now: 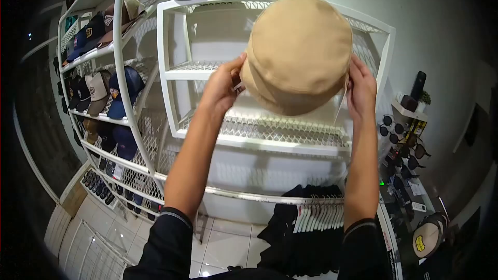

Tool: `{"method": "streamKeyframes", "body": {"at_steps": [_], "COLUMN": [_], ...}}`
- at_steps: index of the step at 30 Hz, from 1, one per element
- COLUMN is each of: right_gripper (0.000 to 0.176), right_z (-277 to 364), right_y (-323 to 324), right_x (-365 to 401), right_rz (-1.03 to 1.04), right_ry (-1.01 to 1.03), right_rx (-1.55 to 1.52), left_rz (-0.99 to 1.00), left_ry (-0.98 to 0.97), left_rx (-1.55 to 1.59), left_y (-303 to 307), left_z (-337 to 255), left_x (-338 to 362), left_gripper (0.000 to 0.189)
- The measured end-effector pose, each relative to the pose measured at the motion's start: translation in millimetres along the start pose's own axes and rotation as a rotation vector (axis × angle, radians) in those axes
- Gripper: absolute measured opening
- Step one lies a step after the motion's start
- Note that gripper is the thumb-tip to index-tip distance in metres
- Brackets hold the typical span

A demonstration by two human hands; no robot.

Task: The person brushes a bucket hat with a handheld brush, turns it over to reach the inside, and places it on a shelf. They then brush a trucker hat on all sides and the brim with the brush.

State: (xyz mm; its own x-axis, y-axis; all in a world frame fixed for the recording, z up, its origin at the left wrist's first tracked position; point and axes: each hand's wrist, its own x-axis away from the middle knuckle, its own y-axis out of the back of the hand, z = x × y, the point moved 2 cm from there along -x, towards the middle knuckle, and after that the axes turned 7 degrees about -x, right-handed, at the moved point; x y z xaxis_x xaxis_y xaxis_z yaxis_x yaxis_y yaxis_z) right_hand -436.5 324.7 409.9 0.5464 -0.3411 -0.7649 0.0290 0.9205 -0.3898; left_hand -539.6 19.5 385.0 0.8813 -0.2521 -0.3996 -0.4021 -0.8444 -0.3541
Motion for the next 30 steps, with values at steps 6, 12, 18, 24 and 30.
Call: {"method": "streamKeyframes", "body": {"at_steps": [6,12,18,24,30], "right_gripper": [0.032,0.025,0.037,0.059,0.043], "right_z": [14,10,-2,18,-34], "right_y": [-47,-93,-110,-126,-136], "right_x": [-119,-224,-304,-262,-197], "right_rz": [-0.035,-0.159,-0.213,-0.143,0.114], "right_ry": [0.128,0.116,-0.039,0.309,1.108], "right_rx": [0.093,0.106,0.193,0.928,1.261], "left_rz": [0.179,0.027,0.195,0.012,-0.265], "left_ry": [-0.192,-0.260,-0.343,-0.169,-1.055], "left_rx": [-0.131,0.065,0.147,0.057,-0.914], "left_y": [11,-26,-24,-38,-33], "left_z": [-96,-174,-187,-193,-172], "left_x": [-120,-191,-224,-184,-176], "left_gripper": [0.019,0.021,0.021,0.063,0.055]}}
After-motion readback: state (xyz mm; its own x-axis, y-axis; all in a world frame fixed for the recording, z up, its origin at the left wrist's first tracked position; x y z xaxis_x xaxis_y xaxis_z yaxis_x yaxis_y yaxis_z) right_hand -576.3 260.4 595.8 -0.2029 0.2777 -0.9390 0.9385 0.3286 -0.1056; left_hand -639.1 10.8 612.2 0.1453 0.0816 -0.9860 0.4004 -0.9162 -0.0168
